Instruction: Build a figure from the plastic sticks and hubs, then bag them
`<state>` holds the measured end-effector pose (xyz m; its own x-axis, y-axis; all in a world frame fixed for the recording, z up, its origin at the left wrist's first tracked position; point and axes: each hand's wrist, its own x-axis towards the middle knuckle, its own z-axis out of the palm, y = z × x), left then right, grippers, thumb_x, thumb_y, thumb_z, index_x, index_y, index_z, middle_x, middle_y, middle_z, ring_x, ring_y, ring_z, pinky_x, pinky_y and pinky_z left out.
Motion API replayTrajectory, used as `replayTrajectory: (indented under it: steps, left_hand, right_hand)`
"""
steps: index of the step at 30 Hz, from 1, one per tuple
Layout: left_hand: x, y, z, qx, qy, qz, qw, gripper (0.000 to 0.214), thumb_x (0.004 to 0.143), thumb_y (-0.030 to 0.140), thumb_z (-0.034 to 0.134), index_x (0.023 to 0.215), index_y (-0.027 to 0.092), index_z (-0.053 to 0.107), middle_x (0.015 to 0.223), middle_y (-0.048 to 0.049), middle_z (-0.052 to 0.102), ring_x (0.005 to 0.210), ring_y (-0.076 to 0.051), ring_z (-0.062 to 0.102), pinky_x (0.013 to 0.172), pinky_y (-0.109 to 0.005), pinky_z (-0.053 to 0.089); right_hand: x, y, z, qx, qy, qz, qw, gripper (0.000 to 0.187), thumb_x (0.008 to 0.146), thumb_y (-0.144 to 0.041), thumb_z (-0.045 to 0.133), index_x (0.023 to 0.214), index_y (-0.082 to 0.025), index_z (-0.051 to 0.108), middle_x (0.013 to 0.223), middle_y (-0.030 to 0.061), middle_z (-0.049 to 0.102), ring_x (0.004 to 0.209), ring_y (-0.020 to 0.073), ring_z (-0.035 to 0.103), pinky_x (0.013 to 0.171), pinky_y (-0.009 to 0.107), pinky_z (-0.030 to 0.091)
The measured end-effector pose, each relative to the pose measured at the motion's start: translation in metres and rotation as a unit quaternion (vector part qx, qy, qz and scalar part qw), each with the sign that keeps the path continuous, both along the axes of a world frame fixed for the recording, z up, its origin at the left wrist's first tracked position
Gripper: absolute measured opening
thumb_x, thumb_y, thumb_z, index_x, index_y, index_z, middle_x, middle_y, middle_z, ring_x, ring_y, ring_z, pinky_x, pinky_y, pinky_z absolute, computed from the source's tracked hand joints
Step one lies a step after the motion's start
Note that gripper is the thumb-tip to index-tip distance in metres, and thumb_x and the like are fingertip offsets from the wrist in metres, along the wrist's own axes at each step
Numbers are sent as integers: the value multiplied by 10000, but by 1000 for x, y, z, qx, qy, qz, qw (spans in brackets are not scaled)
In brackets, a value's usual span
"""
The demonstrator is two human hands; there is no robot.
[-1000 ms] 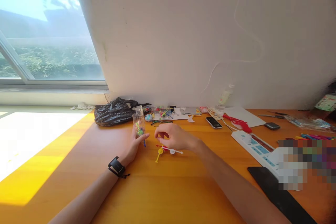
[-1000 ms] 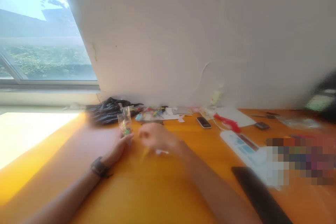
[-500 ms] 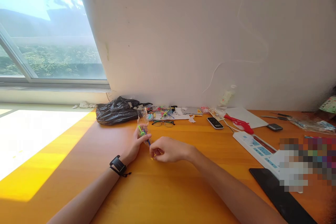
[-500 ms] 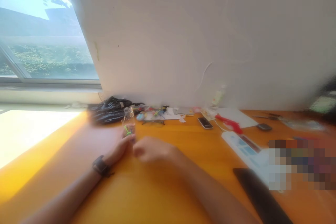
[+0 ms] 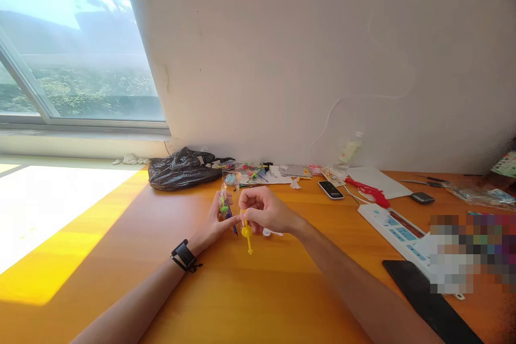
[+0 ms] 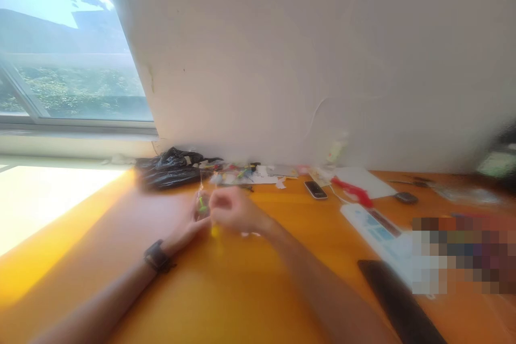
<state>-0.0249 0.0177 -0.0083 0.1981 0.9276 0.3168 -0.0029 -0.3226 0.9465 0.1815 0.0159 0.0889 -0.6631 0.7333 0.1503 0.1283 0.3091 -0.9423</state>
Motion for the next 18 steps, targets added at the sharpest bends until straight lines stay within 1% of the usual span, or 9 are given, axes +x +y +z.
replayTrajectory:
  steps: [2, 4, 6, 8, 10, 13, 16, 18]
  left_hand:
    - [1, -2, 1, 3, 9, 2, 1000, 494, 811, 393, 849, 1171, 233, 550, 1036, -37, 608, 968, -234, 610, 861, -374, 510]
    - [3, -4, 2, 10, 15, 2, 1000, 560, 788, 392, 871, 1226, 243, 556, 1084, -53, 631, 1013, -257, 629, 885, -396, 525]
    - [4, -7, 4, 15, 20, -6, 1000, 630, 758, 393, 895, 1269, 253, 555, 1110, -65, 649, 1039, -282, 644, 895, -421, 541]
    - [6, -10, 5, 16, 21, -19, 999, 672, 737, 399, 910, 1288, 257, 553, 1091, -73, 666, 1029, -304, 662, 884, -450, 558]
    - [8, -13, 7, 15, 19, -31, 999, 683, 729, 404, 916, 1290, 256, 554, 1067, -80, 676, 1005, -318, 676, 869, -476, 569]
    - [9, -15, 8, 23, 23, -33, 999, 688, 733, 397, 914, 1299, 253, 551, 1126, -96, 672, 1039, -331, 676, 901, -497, 567]
    - [9, -14, 8, 38, 30, -22, 999, 696, 741, 387, 907, 1312, 247, 535, 1189, -98, 649, 1096, -331, 652, 942, -490, 555]
    - [8, -14, 5, 42, 25, -20, 999, 668, 762, 387, 892, 1299, 243, 522, 1170, -90, 643, 1081, -313, 645, 931, -465, 556]
  right_hand:
    - [4, -2, 10, 4, 62, -26, 998, 74, 794, -158, 607, 778, -207, 554, 677, -21, 674, 497, 113, 599, 470, 218, 481]
    - [9, -6, 22, 26, 128, -48, 990, 70, 820, -168, 600, 780, -208, 558, 689, -15, 681, 525, 125, 638, 508, 240, 521]
    - [13, -9, 33, 62, 176, -87, 978, 81, 865, -192, 607, 792, -209, 576, 684, -17, 670, 566, 140, 670, 559, 267, 557]
    - [16, -11, 40, 103, 196, -135, 966, 97, 895, -220, 632, 806, -211, 594, 691, -17, 656, 600, 152, 688, 600, 290, 580]
    - [17, -11, 41, 133, 194, -166, 958, 103, 904, -247, 665, 822, -212, 614, 729, -9, 661, 636, 160, 698, 636, 305, 590]
    - [14, -9, 36, 174, 151, -179, 956, 99, 911, -257, 672, 827, -213, 642, 778, 2, 673, 692, 160, 679, 678, 307, 575]
    - [8, -9, 30, 260, 77, -184, 945, 95, 886, -204, 670, 792, -214, 667, 811, 8, 665, 767, 168, 640, 720, 310, 538]
    - [4, -10, 27, 306, 35, -186, 933, 100, 852, -168, 685, 762, -213, 684, 899, 26, 655, 875, 188, 631, 813, 340, 532]
